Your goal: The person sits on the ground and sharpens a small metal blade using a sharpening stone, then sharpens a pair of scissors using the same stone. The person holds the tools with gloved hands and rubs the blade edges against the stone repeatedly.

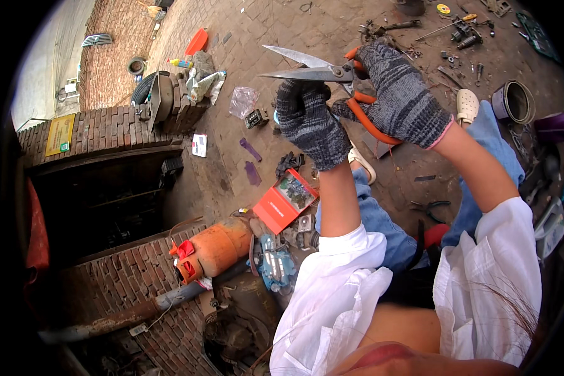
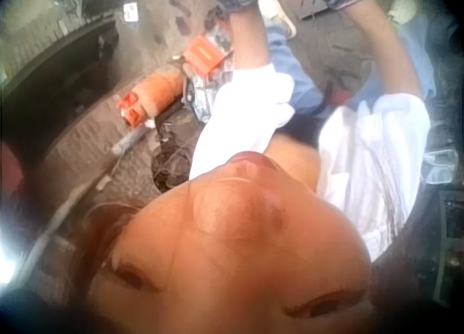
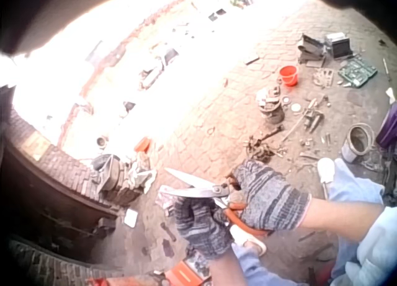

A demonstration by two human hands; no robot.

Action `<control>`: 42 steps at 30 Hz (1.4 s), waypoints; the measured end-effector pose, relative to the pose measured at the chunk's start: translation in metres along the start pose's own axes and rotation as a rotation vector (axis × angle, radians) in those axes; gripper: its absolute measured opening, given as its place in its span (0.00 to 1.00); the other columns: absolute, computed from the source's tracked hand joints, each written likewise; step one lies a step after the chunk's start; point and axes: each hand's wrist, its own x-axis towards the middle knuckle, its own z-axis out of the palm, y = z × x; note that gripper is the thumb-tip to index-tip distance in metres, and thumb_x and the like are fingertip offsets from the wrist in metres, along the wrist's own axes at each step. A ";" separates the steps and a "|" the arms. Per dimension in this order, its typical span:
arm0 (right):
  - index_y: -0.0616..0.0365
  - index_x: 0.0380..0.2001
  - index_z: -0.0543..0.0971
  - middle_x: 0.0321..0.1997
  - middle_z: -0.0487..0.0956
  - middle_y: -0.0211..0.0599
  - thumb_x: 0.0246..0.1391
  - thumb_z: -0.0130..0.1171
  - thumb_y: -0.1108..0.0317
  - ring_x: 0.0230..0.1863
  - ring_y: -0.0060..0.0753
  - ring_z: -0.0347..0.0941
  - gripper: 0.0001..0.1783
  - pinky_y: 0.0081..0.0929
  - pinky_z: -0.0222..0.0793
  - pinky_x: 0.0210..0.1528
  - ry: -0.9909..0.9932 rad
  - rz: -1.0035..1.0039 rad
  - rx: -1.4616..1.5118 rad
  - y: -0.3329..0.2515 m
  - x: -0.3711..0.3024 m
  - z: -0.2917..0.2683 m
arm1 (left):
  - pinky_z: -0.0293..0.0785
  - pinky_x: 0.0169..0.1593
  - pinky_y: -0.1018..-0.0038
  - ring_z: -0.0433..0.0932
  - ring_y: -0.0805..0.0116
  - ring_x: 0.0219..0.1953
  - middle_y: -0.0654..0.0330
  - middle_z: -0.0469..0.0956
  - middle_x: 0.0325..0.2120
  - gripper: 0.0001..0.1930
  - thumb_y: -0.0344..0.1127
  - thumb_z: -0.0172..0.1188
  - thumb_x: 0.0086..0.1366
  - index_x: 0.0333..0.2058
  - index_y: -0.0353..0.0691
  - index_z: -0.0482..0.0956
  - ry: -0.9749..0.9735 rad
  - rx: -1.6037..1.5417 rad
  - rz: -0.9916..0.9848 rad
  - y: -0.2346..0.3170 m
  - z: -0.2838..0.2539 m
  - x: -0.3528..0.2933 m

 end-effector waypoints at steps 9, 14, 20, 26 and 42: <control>0.62 0.36 0.69 0.31 0.67 0.46 0.32 0.62 0.61 0.32 0.47 0.66 0.25 0.36 0.63 0.33 0.009 -0.014 0.011 0.003 0.000 -0.003 | 0.71 0.32 0.77 0.73 0.71 0.28 0.57 0.74 0.30 0.10 0.22 0.52 0.56 0.38 0.33 0.71 0.028 -0.036 -0.073 -0.001 -0.002 0.001; 0.60 0.41 0.67 0.35 0.68 0.41 0.30 0.66 0.70 0.37 0.35 0.68 0.30 0.28 0.67 0.38 -0.065 0.001 -0.061 0.003 0.001 -0.010 | 0.71 0.36 0.77 0.72 0.70 0.34 0.56 0.72 0.35 0.12 0.21 0.51 0.55 0.40 0.31 0.69 0.008 -0.065 -0.108 0.003 -0.001 0.003; 0.63 0.35 0.70 0.30 0.68 0.47 0.35 0.60 0.63 0.32 0.47 0.66 0.22 0.35 0.63 0.31 0.011 -0.236 -0.096 0.010 -0.006 0.000 | 0.71 0.41 0.77 0.70 0.69 0.41 0.56 0.71 0.40 0.15 0.21 0.52 0.55 0.43 0.32 0.68 0.166 0.081 -0.096 0.021 0.012 0.009; 0.63 0.38 0.70 0.29 0.68 0.45 0.39 0.59 0.62 0.29 0.42 0.66 0.22 0.34 0.62 0.28 -0.107 -0.154 -0.067 0.003 -0.005 -0.006 | 0.73 0.35 0.76 0.73 0.69 0.34 0.56 0.74 0.36 0.12 0.21 0.52 0.55 0.40 0.33 0.70 -0.016 0.016 0.075 0.012 -0.006 0.012; 0.58 0.30 0.77 0.33 0.70 0.46 0.39 0.59 0.64 0.33 0.44 0.67 0.13 0.32 0.63 0.32 -0.076 -0.204 -0.016 -0.004 -0.010 -0.007 | 0.71 0.35 0.78 0.72 0.72 0.35 0.62 0.72 0.35 0.14 0.23 0.55 0.54 0.41 0.36 0.69 0.087 -0.358 -0.136 -0.008 -0.018 0.010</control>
